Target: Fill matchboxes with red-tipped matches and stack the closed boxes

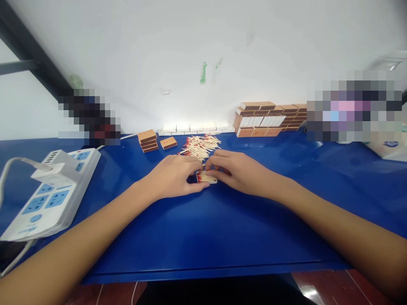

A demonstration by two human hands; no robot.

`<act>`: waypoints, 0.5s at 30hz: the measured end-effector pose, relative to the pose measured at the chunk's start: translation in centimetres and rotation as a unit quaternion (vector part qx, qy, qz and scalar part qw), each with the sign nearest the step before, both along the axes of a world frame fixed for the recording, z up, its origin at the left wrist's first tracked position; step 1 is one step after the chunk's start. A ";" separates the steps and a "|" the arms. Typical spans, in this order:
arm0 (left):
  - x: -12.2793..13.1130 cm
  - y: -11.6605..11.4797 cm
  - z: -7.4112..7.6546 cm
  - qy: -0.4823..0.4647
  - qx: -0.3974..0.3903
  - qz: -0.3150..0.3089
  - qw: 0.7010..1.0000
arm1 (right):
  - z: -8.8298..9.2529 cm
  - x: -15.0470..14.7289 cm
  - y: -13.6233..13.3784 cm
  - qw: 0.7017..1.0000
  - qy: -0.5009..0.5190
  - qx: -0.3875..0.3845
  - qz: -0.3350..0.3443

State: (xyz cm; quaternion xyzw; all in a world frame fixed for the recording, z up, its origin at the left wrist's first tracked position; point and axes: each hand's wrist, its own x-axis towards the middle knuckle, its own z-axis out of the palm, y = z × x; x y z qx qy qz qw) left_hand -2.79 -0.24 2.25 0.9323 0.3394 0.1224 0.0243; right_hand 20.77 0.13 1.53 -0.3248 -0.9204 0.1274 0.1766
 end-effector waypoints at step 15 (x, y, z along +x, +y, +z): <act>0.0 -0.1 0.0 -0.003 -0.003 0.004 1.000 | -0.2 0.0 0.3 0.999 0.042 0.027 0.002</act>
